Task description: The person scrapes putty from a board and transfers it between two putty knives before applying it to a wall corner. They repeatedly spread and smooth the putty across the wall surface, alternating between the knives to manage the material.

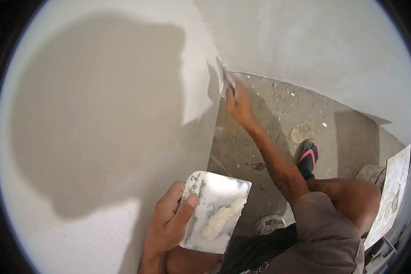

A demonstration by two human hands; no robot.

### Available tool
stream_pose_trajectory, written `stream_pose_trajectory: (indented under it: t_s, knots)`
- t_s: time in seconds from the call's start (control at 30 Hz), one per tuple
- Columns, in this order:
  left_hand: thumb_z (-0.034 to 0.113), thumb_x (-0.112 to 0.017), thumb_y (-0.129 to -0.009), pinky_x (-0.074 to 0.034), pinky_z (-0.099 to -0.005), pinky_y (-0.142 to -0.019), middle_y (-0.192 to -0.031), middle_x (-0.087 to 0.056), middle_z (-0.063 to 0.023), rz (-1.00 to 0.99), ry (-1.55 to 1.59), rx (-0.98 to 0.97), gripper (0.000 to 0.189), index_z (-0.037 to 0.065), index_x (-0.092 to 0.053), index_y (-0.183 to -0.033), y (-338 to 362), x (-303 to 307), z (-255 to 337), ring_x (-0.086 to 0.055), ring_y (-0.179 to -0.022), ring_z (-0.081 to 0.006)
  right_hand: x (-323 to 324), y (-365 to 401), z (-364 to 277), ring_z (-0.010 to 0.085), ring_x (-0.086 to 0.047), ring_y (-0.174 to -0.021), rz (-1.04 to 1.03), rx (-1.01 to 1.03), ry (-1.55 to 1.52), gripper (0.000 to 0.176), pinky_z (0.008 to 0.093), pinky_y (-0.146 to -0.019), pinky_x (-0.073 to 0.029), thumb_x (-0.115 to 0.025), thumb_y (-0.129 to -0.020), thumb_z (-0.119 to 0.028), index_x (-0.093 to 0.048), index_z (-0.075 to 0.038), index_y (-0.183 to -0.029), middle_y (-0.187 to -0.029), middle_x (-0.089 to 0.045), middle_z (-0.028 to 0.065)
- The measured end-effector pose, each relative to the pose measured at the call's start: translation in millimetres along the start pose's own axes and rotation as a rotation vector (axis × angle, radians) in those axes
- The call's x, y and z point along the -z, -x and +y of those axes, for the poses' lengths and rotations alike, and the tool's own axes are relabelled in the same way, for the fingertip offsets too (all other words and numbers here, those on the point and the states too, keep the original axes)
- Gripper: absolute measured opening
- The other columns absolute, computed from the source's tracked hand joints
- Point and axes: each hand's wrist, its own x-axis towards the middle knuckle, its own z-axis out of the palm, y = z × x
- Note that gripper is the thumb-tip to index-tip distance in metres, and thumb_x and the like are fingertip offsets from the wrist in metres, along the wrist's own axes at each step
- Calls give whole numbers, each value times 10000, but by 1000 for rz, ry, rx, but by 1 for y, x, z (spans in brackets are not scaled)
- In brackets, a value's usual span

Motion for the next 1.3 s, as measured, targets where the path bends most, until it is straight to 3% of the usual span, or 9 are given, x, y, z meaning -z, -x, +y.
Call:
stream_pose_trajectory:
  t_s: [0.17, 0.23, 0.47, 0.77, 0.97, 1.07, 1.2, 1.23, 1.3]
  knots:
    - [275, -550, -976, -431, -264, -732, -866, -583, -38, 20, 61, 24, 281, -1, -573, -1017, 0, 0, 1, -501, -819, -105, -18, -83, 30, 360, -586, -1117, 87, 153, 46, 382, 389, -963, -451, -472, -937, -33, -501, 3, -1317, -1223, -579, 231]
    - [327, -574, -942, -432, -271, -754, -903, -602, -55, 40, 38, 64, 344, -6, -586, -1030, 1, -1, 3, -525, -836, -116, -24, -92, 35, 365, -584, -1111, 84, 137, 33, 391, 392, -959, -450, -474, -926, -14, -501, 3, -1316, -1215, -576, 237]
    - [251, -548, -987, -431, -259, -727, -871, -592, -36, 9, 68, 70, 259, -4, -568, -1027, 0, 0, 4, -495, -821, -97, -40, -96, 48, 366, -565, -1152, 85, 202, 58, 452, 385, -1003, -429, -469, -894, 38, -477, 2, -1345, -1232, -566, 238]
    - [252, -537, -982, -427, -270, -722, -855, -574, -41, -21, 24, 11, 258, -3, -554, -1014, 0, -2, 6, -481, -817, -104, -55, 11, 1, 399, -448, -1288, -31, 218, -53, 632, 450, -1114, -339, -510, -741, 112, -444, 22, -1363, -1375, -461, 246]
    - [224, -545, -974, -428, -275, -727, -855, -568, -40, -25, 19, 33, 230, -3, -551, -1004, 0, -2, 1, -479, -827, -103, -38, 81, -31, 410, -488, -1248, -199, 240, -42, 585, 437, -1071, -391, -480, -777, 133, -471, 27, -1353, -1352, -496, 250]
    - [214, -550, -971, -427, -272, -729, -854, -572, -42, -15, 59, 50, 223, -7, -548, -998, 0, -1, 2, -481, -826, -103, -15, 79, -10, 394, -459, -1278, -305, 174, -94, 564, 455, -1095, -353, -498, -792, 94, -461, 9, -1349, -1384, -470, 236]
    - [308, -575, -938, -426, -262, -734, -882, -591, -47, 18, 26, 64, 332, -16, -575, -1015, 2, -5, 5, -506, -829, -110, -3, -5, -3, 374, -574, -1126, 77, 91, 70, 346, 415, -975, -442, -468, -942, -33, -517, 23, -1280, -1198, -592, 240]
    - [354, -586, -921, -426, -260, -736, -895, -598, -48, 26, 11, 62, 387, -19, -588, -1025, 2, -5, 5, -517, -830, -115, -5, -27, 4, 369, -584, -1103, 89, 87, 39, 348, 413, -956, -449, -468, -940, -33, -518, 21, -1280, -1182, -593, 237]
    - [272, -561, -961, -428, -257, -733, -878, -589, -41, 7, 60, 56, 293, -15, -566, -1018, 0, -4, 8, -497, -830, -101, -12, -65, 17, 362, -597, -1068, 104, 107, 31, 355, 406, -933, -456, -466, -936, -30, -516, 20, -1284, -1162, -593, 234]
